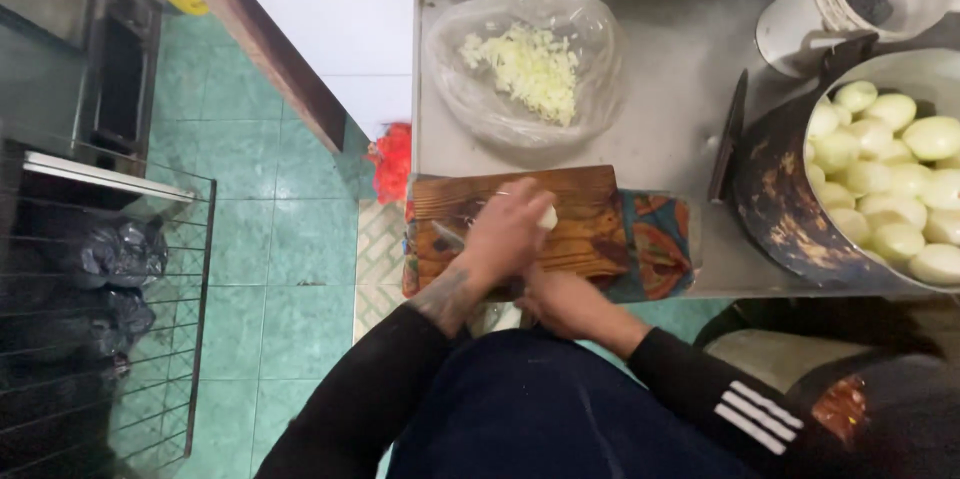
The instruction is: The person is chopping peeled onions into small pieces on a wooden cutting board in a commercial kitchen setting.
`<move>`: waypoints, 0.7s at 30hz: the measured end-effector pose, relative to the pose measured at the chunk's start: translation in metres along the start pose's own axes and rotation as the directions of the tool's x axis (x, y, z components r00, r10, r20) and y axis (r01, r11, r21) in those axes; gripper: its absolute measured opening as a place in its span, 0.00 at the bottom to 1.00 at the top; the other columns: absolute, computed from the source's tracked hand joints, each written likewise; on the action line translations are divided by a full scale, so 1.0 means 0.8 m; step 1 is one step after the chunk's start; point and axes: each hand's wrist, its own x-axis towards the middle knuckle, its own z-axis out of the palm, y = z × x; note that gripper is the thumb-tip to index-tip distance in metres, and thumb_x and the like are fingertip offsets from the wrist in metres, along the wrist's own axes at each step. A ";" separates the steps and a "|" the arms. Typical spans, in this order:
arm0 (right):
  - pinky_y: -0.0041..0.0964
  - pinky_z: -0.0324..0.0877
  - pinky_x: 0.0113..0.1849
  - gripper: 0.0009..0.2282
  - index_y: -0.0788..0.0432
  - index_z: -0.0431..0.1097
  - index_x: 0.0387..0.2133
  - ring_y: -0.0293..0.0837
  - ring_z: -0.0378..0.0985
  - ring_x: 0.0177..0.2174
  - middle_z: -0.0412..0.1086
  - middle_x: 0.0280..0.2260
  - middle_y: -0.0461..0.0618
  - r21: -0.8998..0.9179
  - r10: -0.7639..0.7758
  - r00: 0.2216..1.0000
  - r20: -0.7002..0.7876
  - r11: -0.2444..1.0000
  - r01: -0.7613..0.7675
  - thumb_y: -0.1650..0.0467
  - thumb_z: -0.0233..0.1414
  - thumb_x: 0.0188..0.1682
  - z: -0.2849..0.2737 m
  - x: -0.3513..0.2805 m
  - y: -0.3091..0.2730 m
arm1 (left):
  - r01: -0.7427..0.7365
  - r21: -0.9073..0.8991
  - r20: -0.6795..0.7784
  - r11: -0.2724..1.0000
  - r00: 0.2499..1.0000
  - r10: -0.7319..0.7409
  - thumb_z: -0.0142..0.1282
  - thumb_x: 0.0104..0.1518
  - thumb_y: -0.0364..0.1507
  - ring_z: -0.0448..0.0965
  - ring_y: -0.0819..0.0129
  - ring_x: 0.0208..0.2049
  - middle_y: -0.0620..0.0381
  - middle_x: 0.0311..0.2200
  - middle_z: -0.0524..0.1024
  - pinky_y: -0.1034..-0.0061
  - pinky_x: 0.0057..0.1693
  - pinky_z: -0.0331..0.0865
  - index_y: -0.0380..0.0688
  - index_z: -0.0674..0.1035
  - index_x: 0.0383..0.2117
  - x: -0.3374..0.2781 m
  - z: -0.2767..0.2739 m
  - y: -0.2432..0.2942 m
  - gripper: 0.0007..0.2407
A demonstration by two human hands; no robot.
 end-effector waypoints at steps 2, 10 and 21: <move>0.62 0.70 0.35 0.19 0.62 0.57 0.48 0.69 0.77 0.33 0.75 0.29 0.64 0.017 -0.058 0.998 -0.003 0.998 0.059 0.62 0.53 0.52 0.046 0.011 0.029 | -0.062 0.118 0.266 0.991 0.964 0.029 0.58 0.49 0.25 0.74 0.44 0.47 0.43 0.42 0.73 0.57 0.51 0.71 0.42 0.78 0.39 0.010 0.046 -0.013 0.11; 0.62 0.69 0.35 0.18 0.61 0.56 0.46 0.67 0.78 0.34 0.76 0.29 0.63 0.078 0.265 0.963 -0.053 0.962 -0.261 0.63 0.53 0.51 0.001 -0.025 0.026 | -0.037 -0.077 0.151 0.996 0.987 0.048 0.57 0.53 0.23 0.75 0.47 0.46 0.46 0.41 0.73 0.59 0.53 0.71 0.41 0.75 0.40 0.026 0.021 -0.002 0.09; 0.63 0.68 0.37 0.21 0.57 0.57 0.51 0.67 0.78 0.36 0.76 0.32 0.67 0.124 0.341 0.918 -0.201 0.939 -0.321 0.64 0.56 0.48 -0.035 -0.052 -0.020 | 0.345 -0.209 -0.354 0.915 0.845 -0.400 0.64 0.49 0.21 0.71 0.46 0.52 0.43 0.48 0.71 0.62 0.58 0.66 0.37 0.75 0.45 -0.100 -0.019 -0.055 0.16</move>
